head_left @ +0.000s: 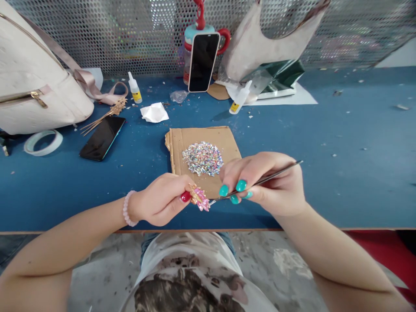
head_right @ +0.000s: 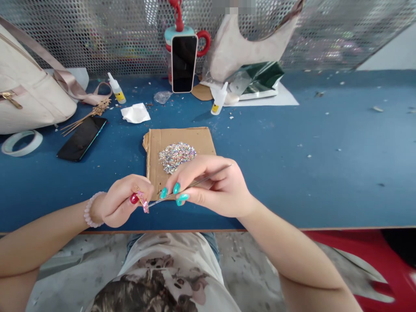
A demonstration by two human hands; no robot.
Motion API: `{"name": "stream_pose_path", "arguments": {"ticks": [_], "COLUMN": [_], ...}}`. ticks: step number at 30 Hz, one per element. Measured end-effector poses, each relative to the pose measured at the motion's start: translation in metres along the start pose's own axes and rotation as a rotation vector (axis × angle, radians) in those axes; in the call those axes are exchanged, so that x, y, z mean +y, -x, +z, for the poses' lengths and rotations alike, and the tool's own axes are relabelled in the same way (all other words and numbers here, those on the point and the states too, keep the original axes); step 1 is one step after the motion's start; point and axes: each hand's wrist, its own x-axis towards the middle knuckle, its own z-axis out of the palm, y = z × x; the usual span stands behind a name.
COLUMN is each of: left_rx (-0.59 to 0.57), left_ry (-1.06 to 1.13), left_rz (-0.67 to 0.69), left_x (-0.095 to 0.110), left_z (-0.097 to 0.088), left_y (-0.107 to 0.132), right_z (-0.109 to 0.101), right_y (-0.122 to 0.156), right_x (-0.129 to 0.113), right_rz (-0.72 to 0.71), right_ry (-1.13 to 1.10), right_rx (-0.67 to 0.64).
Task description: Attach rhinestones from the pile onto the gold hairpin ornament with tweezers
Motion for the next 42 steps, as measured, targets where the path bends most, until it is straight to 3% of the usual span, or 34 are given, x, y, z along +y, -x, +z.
{"name": "stream_pose_path", "arguments": {"ticks": [42], "left_rx": [-0.005], "left_ry": [-0.032], "left_rz": [0.016], "left_x": [0.0015], "left_z": [-0.0007], "left_y": [-0.0019], "right_z": [0.0015], "right_y": [-0.0005], "right_x": [0.0002], "right_rz": [0.006], "right_ry": [-0.024], "right_rx": [0.012]}}
